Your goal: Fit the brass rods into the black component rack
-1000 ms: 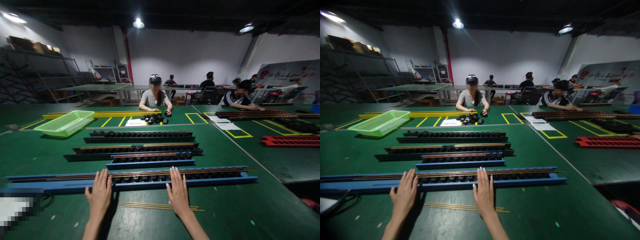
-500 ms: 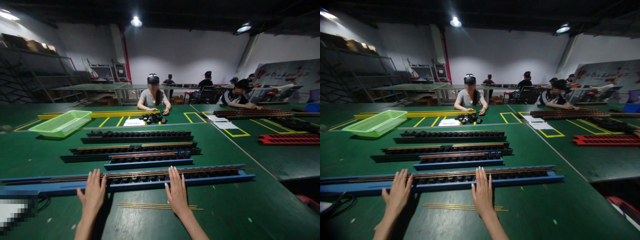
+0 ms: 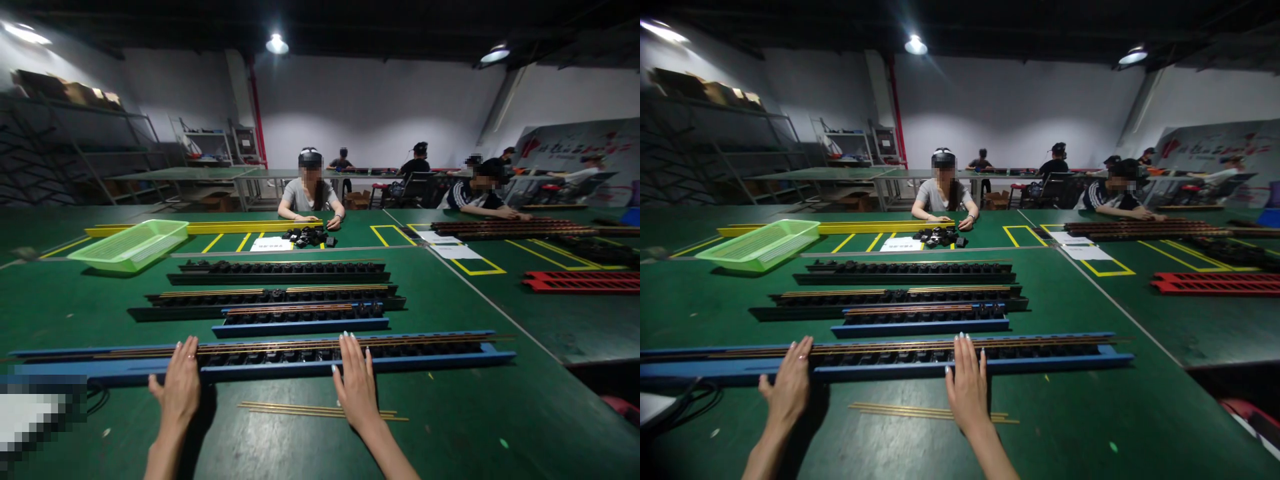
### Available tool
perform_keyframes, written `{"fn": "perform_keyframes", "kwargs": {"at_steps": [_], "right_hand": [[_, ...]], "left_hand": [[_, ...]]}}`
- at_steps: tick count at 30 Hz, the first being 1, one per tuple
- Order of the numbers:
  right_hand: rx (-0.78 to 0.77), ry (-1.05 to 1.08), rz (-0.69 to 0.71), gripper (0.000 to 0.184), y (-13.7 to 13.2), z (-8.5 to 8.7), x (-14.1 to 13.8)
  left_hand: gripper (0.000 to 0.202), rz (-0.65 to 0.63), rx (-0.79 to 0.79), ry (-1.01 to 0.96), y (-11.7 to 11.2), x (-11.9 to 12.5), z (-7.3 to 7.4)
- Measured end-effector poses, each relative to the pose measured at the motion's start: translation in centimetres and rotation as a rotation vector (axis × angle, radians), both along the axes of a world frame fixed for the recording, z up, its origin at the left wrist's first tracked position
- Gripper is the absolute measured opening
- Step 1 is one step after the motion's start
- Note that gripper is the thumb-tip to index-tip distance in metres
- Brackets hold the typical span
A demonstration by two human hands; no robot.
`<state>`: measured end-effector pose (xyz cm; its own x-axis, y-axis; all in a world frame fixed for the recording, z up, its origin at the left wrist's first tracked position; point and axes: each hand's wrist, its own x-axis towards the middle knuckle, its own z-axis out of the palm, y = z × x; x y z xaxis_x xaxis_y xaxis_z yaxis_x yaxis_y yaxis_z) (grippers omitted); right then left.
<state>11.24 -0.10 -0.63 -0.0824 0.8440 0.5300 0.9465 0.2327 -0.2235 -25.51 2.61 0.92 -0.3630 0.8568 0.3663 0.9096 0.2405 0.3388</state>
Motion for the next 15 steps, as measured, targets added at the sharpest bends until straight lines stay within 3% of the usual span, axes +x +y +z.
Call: {"fn": "perform_keyframes", "kwargs": {"at_steps": [4,15], "right_hand": [[-0.004,-0.004,0.006,0.063,0.1,-0.2,0.0],[-0.001,-0.017,0.001,0.064,0.0,-0.2,0.1]], "left_hand": [[0.052,-0.043,0.095,-0.142,-0.4,0.7,0.5],[0.051,0.018,0.074,-0.168,-0.1,0.4,1.4]]}}
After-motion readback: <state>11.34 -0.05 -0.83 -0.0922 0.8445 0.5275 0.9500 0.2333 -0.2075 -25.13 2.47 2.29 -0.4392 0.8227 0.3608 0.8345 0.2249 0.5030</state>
